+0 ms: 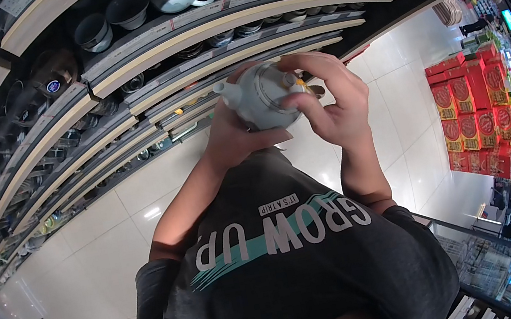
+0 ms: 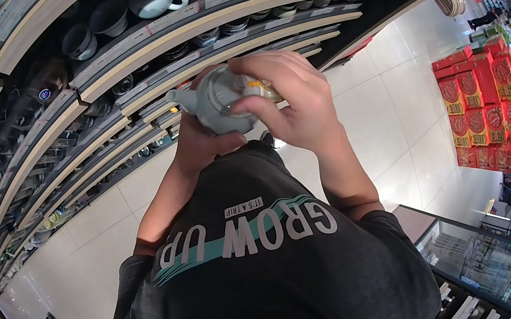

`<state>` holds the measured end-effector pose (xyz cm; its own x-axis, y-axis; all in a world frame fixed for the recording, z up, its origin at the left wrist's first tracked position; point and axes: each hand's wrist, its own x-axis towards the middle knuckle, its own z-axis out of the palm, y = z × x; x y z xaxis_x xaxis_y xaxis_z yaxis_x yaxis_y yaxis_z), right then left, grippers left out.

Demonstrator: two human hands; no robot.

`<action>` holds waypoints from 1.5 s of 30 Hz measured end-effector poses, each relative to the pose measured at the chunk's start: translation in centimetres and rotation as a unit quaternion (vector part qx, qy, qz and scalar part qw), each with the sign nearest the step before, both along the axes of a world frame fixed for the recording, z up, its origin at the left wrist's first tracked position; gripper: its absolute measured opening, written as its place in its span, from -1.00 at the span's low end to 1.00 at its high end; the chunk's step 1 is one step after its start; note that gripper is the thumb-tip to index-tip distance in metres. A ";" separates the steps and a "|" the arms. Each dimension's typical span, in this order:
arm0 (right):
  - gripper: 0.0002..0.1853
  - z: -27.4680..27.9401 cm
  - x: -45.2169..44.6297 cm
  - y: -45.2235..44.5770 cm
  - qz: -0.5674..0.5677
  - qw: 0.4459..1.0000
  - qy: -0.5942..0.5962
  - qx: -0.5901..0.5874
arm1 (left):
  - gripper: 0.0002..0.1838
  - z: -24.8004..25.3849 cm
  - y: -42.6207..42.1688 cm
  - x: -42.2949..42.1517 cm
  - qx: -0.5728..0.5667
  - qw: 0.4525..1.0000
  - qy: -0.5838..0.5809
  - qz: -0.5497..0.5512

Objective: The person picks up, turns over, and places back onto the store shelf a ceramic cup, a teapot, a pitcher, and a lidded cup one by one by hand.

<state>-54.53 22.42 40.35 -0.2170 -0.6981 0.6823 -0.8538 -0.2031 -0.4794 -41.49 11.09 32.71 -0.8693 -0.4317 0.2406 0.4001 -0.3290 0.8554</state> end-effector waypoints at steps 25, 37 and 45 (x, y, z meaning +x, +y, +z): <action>0.05 -1.8 -0.8 0.7 0.053 0.997 -0.024 0.047 | -0.02 0.6 -0.5 0.1 0.068 0.993 -0.046 -0.080; 0.06 -1.7 -0.8 0.0 0.056 0.997 -0.016 0.055 | -0.06 0.1 -0.9 0.0 0.077 0.991 -0.077 -0.082; -0.07 -2.3 -0.8 -0.3 0.059 0.997 -0.043 0.039 | -0.07 -0.2 -1.1 -0.2 0.082 0.990 -0.074 -0.087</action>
<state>-55.34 22.10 38.01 -0.1863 -0.7724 0.6072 -0.7812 -0.2583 -0.5683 -41.64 10.00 32.54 -0.9547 -0.2944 0.0433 0.1984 -0.5214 0.8299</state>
